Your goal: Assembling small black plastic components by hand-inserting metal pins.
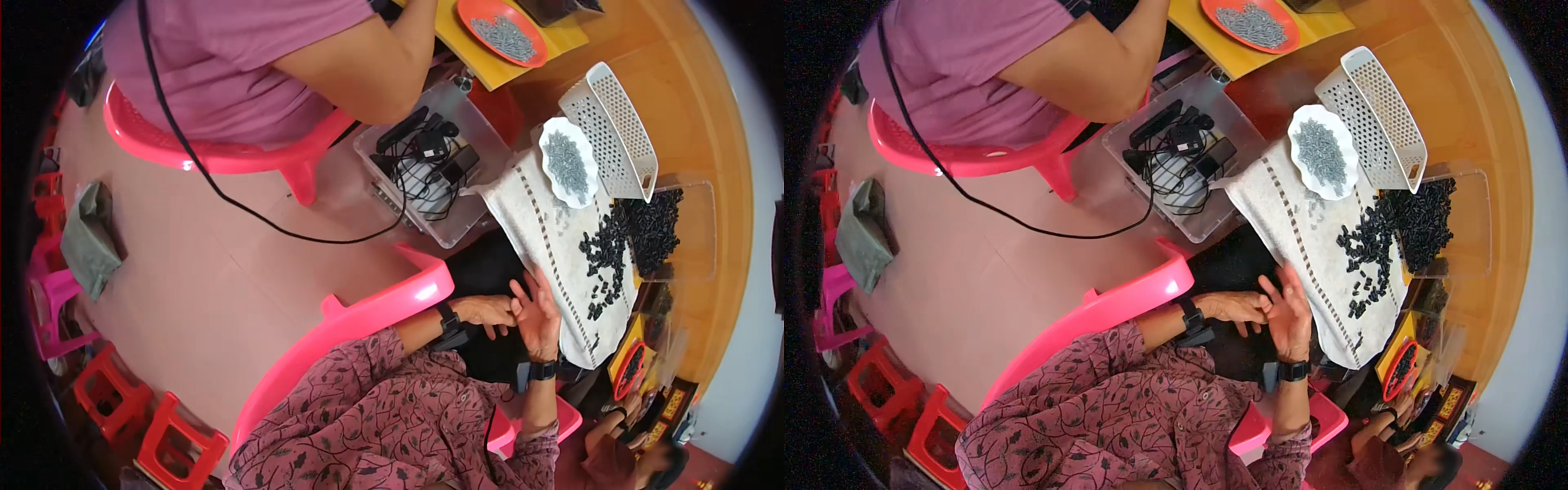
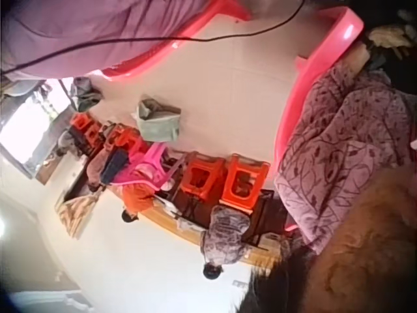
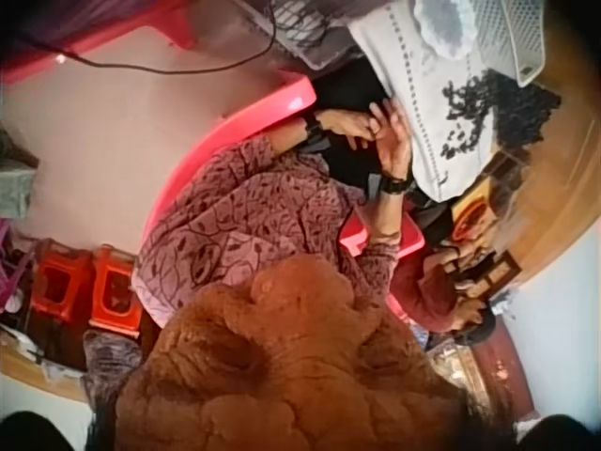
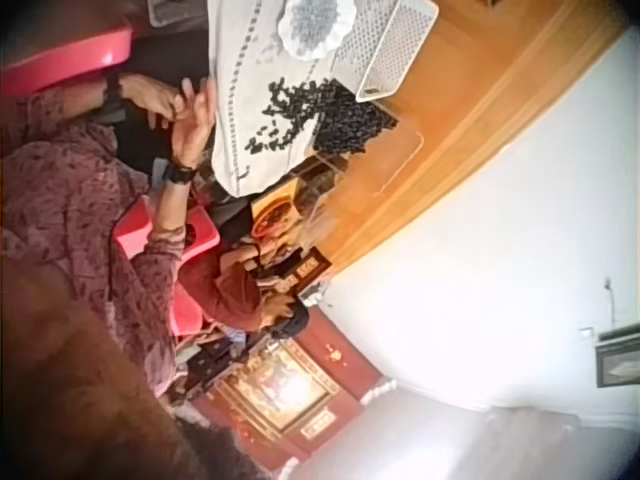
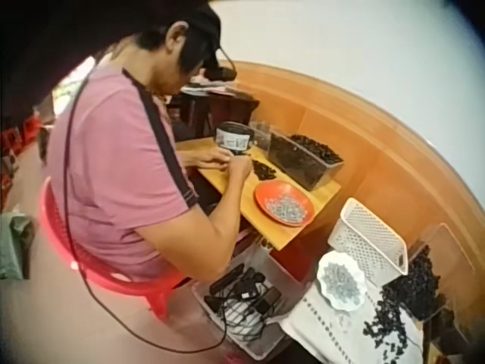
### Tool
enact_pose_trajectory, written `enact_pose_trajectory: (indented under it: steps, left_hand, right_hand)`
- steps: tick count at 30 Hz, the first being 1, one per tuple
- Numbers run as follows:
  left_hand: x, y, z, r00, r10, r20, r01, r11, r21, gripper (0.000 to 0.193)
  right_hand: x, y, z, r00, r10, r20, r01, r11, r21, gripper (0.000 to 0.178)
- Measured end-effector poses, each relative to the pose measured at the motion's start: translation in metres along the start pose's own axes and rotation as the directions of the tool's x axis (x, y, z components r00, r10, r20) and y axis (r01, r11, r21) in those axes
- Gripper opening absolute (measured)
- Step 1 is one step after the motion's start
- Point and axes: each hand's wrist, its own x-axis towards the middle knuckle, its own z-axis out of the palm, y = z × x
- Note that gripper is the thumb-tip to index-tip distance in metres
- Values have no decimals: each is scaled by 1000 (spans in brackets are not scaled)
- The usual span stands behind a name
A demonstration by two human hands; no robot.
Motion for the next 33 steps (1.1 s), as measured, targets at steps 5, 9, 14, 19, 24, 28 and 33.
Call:
enact_pose_trajectory:
  steps: [5, 9, 14, 19, 24, 28, 33]
  left_hand:
    - [11, -12, -2, 1000, -2, -2, 2, 1000, -21, 42]
    - [5, -6, 1, 999, 27, -19, -27, 1000, 15, 46]
    - [6, -5, 2, 1000, 6, 3, -6, 998, 70, 48]
    - [-1, 0, 5, 995, 90, -42, -86, 993, 85, 52]
    - [4, -2, 8, 994, 104, 17, -105, 991, 83, 50]
    - [8, -7, 6, 998, 63, 7, -63, 996, 57, 47]
    - [14, -14, 7, 999, 44, -6, -44, 999, 28, 47]
  right_hand:
    - [15, 7, -26, 999, 38, -37, -29, 975, 221, 44]
    - [5, -6, -12, 1000, 16, 20, -20, 979, 205, 39]
    - [2, -18, -23, 999, 52, 7, -52, 997, 52, 42]
    - [9, -2, -9, 991, 132, -35, -122, 971, 207, 48]
    - [20, 0, -22, 999, 32, 19, -36, 951, 307, 38]
    - [14, -2, -6, 995, 42, -93, -13, 956, 292, 34]
    - [2, -17, 27, 992, -47, -113, 35, 994, -107, 28]
